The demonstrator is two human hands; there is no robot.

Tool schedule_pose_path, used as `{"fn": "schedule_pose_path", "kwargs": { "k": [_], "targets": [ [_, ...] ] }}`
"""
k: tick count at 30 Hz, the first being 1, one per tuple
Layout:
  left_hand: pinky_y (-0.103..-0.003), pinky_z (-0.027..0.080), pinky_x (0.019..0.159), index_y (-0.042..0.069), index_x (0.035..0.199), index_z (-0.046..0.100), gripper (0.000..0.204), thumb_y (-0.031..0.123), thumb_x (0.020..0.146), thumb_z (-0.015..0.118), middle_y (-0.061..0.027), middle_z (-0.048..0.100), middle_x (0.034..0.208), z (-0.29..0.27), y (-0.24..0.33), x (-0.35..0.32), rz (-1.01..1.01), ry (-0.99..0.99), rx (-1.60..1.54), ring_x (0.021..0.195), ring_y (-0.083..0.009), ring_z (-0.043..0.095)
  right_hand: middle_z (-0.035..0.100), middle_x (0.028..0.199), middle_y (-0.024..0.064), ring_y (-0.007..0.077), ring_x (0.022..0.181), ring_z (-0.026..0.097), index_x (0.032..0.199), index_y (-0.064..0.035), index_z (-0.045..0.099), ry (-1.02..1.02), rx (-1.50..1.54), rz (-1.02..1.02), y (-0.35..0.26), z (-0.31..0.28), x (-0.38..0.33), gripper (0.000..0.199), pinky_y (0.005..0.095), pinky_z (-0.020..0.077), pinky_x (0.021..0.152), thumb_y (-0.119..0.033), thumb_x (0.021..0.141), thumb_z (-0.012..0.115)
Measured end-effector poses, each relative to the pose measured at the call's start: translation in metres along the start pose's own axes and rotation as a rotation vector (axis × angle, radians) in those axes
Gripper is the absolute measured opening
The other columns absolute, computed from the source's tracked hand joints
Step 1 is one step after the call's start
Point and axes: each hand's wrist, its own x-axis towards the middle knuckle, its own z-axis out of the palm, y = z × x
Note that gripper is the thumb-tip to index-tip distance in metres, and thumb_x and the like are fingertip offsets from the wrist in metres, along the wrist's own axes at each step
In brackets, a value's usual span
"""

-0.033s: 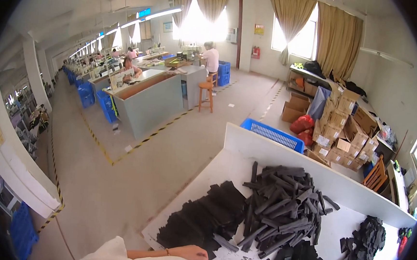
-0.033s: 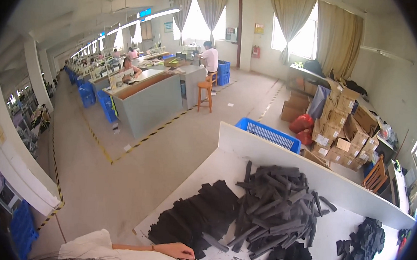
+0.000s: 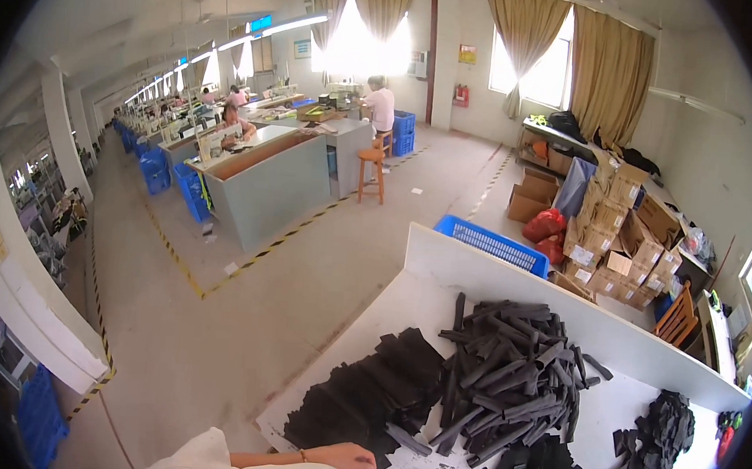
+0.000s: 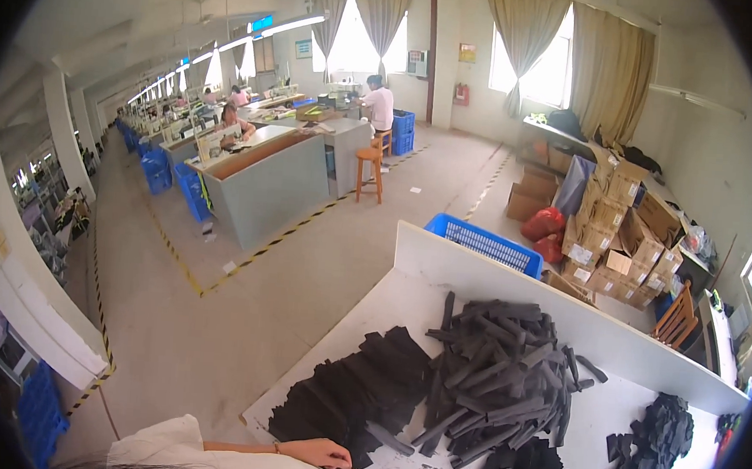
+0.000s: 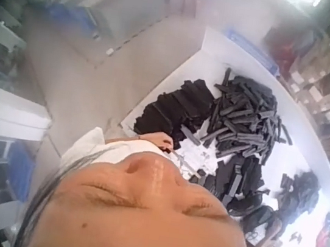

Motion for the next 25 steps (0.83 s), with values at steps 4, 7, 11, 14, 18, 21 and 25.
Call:
{"fn": "schedule_pose_path", "kwargs": {
  "k": [4,7,11,14,18,21,25],
  "targets": [
    [-0.028,0.047,0.062,0.005,0.099,0.066,0.027,0.029,0.092,0.056,-0.0034,0.063,0.07,-0.009,-0.02,-0.012,0.014,0.065,-0.067,0.065,-0.0114,0.058,0.058,0.117,0.0199,0.0312,0.106,0.058,0.127,-0.0036,0.05,-0.074,-0.076,0.058,0.023,-0.097,-0.027,0.051,0.041,0.0461,0.088,-0.029,0.084,0.063],
    [-0.026,0.048,0.064,0.005,0.098,0.067,0.027,0.029,0.087,0.065,-0.0036,0.064,0.07,-0.02,-0.032,-0.014,0.105,0.265,0.005,0.066,-0.0114,0.058,0.057,0.119,0.0208,0.032,0.108,0.057,0.129,-0.0036,0.049,-0.127,-0.131,0.113,0.005,-0.178,-0.014,0.054,0.0415,0.0457,0.089,-0.028,0.084,0.063],
    [-0.025,0.048,0.068,0.002,0.092,0.067,0.021,0.021,0.084,0.07,-0.0008,0.066,0.078,-0.06,-0.038,0.015,0.071,0.631,-0.296,0.073,-0.0069,0.058,0.056,0.122,0.022,0.0331,0.112,0.056,0.131,-0.0037,0.047,-0.161,-0.166,0.282,-0.045,-0.197,-0.049,0.057,0.0422,0.0451,0.092,-0.028,0.083,0.065],
    [-0.023,0.033,0.042,0.001,0.109,0.061,0.036,0.031,0.101,0.043,0.0013,0.056,0.06,-0.145,0.008,0.027,0.26,0.688,-0.67,0.045,-0.0036,0.039,0.038,0.139,0.0283,0.0403,0.13,0.037,0.142,-0.0019,0.029,0.293,-0.069,0.086,-0.13,-0.219,0.002,0.072,0.0421,0.03,0.107,-0.014,0.082,0.066],
    [-0.024,0.04,0.05,0.001,0.12,0.056,0.046,0.039,0.101,0.037,-0.002,0.055,0.061,-0.2,0.089,0.075,0.366,0.738,-0.666,0.057,-0.0091,0.054,0.026,0.147,0.0252,0.0387,0.138,0.023,0.145,-0.0031,0.024,0.601,-0.051,-0.109,-0.228,-0.315,0.097,0.084,0.0425,0.0214,0.111,-0.014,0.077,0.072],
    [-0.028,0.048,0.059,0.003,0.118,0.059,0.042,0.036,0.1,0.04,-0.0057,0.063,0.073,-0.256,0.082,0.1,0.388,0.762,0.027,0.069,-0.0154,0.061,0.035,0.143,0.0246,0.0377,0.135,0.029,0.143,-0.0007,0.026,0.574,0.09,-0.094,-0.246,-0.347,0.141,0.087,0.0406,0.023,0.11,-0.017,0.074,0.076],
    [-0.035,0.051,0.078,0.004,0.121,0.057,0.04,0.034,0.097,0.046,-0.0086,0.065,0.097,-0.273,0.086,0.087,0.169,0.67,0.149,0.085,-0.0221,0.064,0.045,0.135,0.0235,0.0369,0.125,0.044,0.136,0.0043,0.036,0.784,-0.081,-0.363,-0.242,-0.348,0.182,0.069,0.0413,0.0309,0.106,-0.015,0.079,0.069]
  ]
}}
